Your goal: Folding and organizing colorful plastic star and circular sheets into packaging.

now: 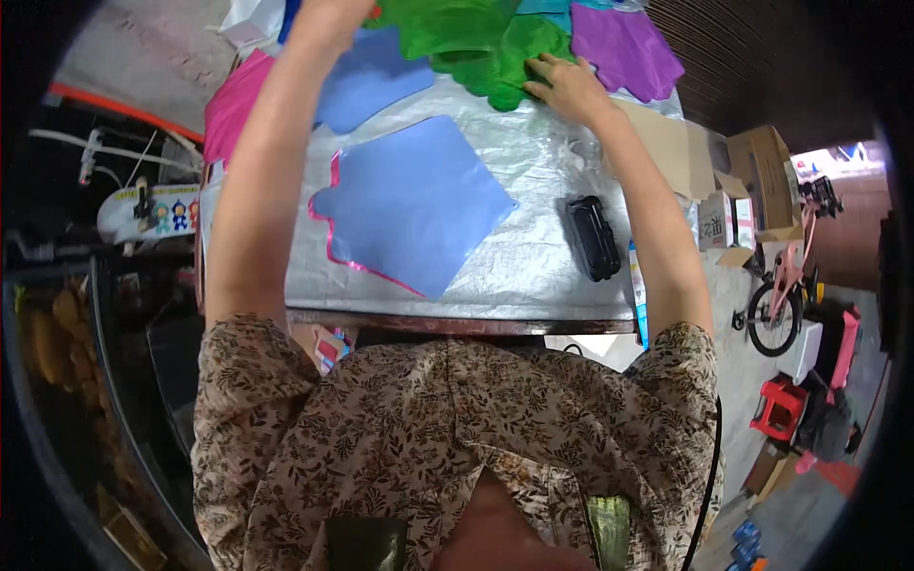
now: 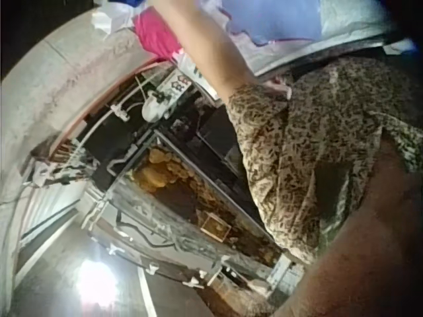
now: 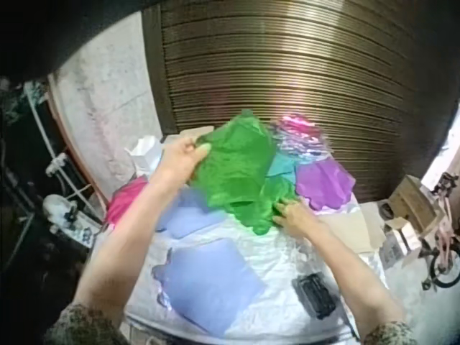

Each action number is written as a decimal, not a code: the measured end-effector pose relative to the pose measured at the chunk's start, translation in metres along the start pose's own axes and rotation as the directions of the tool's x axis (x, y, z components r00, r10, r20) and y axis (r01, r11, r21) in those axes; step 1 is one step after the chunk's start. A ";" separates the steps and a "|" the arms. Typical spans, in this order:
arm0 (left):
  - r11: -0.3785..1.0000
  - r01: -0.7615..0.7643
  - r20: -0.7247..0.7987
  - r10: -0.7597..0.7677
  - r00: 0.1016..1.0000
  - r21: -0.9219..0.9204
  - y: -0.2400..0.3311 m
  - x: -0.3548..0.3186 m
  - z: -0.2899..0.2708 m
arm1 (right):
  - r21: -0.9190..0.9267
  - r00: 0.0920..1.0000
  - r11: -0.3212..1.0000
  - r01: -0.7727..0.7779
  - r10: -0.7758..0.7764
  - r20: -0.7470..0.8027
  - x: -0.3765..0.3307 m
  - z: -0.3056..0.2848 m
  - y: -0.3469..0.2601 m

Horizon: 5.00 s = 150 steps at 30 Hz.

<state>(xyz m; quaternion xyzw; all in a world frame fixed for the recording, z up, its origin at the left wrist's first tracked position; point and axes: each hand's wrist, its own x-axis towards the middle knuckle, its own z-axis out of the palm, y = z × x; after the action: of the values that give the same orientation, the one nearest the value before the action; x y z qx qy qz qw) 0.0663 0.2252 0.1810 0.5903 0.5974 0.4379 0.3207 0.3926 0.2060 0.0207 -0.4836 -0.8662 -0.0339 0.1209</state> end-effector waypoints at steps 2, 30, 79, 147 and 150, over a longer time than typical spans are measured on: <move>0.987 -0.114 0.034 0.119 0.992 -0.112 0.020 -0.033 -0.016 | -0.038 0.992 0.998 -0.045 0.049 0.118 0.005 -0.011 0.002; 0.831 -0.489 0.148 0.466 0.872 0.266 -0.181 -0.228 -0.093 | 0.762 0.695 -0.028 -0.647 0.389 0.605 -0.112 -0.063 -0.172; 0.394 -0.909 0.699 0.613 0.368 0.133 0.020 -0.006 0.297 | 0.318 0.987 0.934 -0.161 0.157 0.036 -0.178 -0.168 -0.023; 0.373 -0.927 0.536 0.790 0.299 -0.033 -0.108 -0.193 -0.003 | 0.726 0.702 -0.455 -0.517 0.260 0.663 -0.104 -0.034 -0.067; 0.414 -0.904 0.506 0.760 0.408 0.107 -0.131 -0.225 -0.007 | 0.823 0.732 -0.171 -0.542 0.385 0.562 -0.120 -0.032 -0.095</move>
<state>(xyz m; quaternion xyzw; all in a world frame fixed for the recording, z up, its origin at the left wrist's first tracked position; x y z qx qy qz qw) 0.0261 0.0128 0.0355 0.9311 0.2081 0.2961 0.0459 0.3786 0.0506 0.0280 -0.5437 -0.4107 0.6342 0.3655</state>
